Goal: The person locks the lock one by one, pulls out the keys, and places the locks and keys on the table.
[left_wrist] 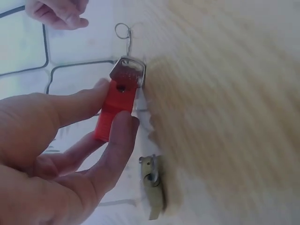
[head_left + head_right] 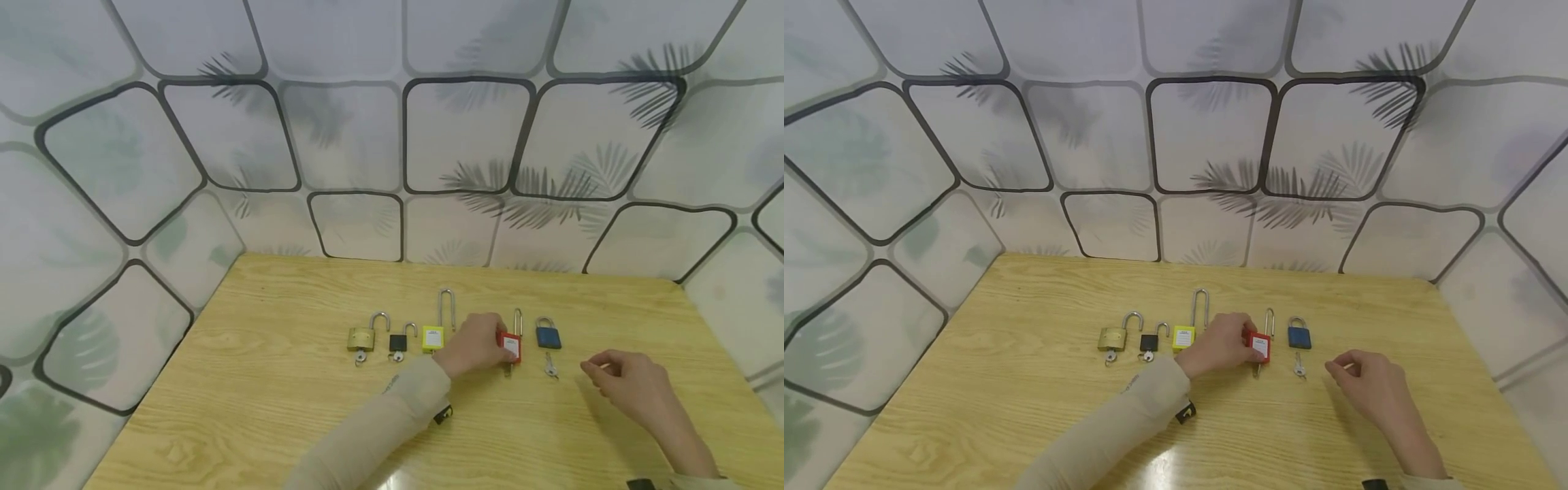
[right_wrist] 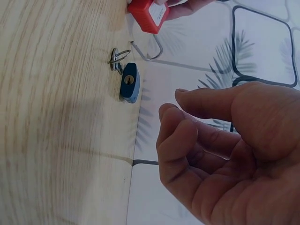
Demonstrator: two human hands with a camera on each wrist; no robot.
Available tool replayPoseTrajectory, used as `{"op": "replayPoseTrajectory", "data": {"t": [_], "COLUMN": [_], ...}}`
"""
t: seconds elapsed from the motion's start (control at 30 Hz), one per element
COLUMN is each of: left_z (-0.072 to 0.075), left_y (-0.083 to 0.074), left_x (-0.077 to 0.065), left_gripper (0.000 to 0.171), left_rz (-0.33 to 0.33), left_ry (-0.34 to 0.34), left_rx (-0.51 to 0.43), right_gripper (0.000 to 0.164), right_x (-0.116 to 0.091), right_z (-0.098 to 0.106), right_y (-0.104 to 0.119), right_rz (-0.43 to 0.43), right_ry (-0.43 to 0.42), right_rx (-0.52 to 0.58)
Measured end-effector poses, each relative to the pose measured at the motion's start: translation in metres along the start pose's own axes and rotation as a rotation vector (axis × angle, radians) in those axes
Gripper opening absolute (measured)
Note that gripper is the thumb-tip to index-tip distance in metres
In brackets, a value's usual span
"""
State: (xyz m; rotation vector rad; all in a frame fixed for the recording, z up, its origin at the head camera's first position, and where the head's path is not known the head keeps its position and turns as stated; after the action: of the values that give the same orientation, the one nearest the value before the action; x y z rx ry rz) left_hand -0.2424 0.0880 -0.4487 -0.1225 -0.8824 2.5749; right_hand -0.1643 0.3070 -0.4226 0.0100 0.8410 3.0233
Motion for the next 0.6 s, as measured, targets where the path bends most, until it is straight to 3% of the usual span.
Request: {"op": "replayPoseTrajectory", "data": {"t": [0.33,0.6], "left_z": [0.0025,0.0052], "left_y": [0.0043,0.0034], "left_x": [-0.0022,-0.0064], "left_gripper": [0.042,0.030], "left_rz": [0.188,0.177], "left_ry": [-0.051,-0.085], "left_rx": [-0.217,-0.222], "right_gripper": [0.038,0.037], "right_x": [0.0013,0.0026], "right_z": [-0.0032,-0.0064], "right_y": [0.0016,0.0030], "right_rz": [0.009,0.014], "right_ry": [0.004,-0.007], "right_rx": [0.008,-0.004]}}
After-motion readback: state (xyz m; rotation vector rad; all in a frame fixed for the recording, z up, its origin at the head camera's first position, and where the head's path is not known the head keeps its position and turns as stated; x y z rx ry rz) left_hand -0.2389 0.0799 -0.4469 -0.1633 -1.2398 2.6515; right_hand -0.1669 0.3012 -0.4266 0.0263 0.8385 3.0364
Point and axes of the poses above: each hand's wrist, its own x-axis towards the middle knuckle, its own z-axis out of the back of the hand, y = z × x, the point moved 3 cm from there along x, towards the middle knuckle, and after that the axes turned 6 degrees about -y, right-handed, at the moved point
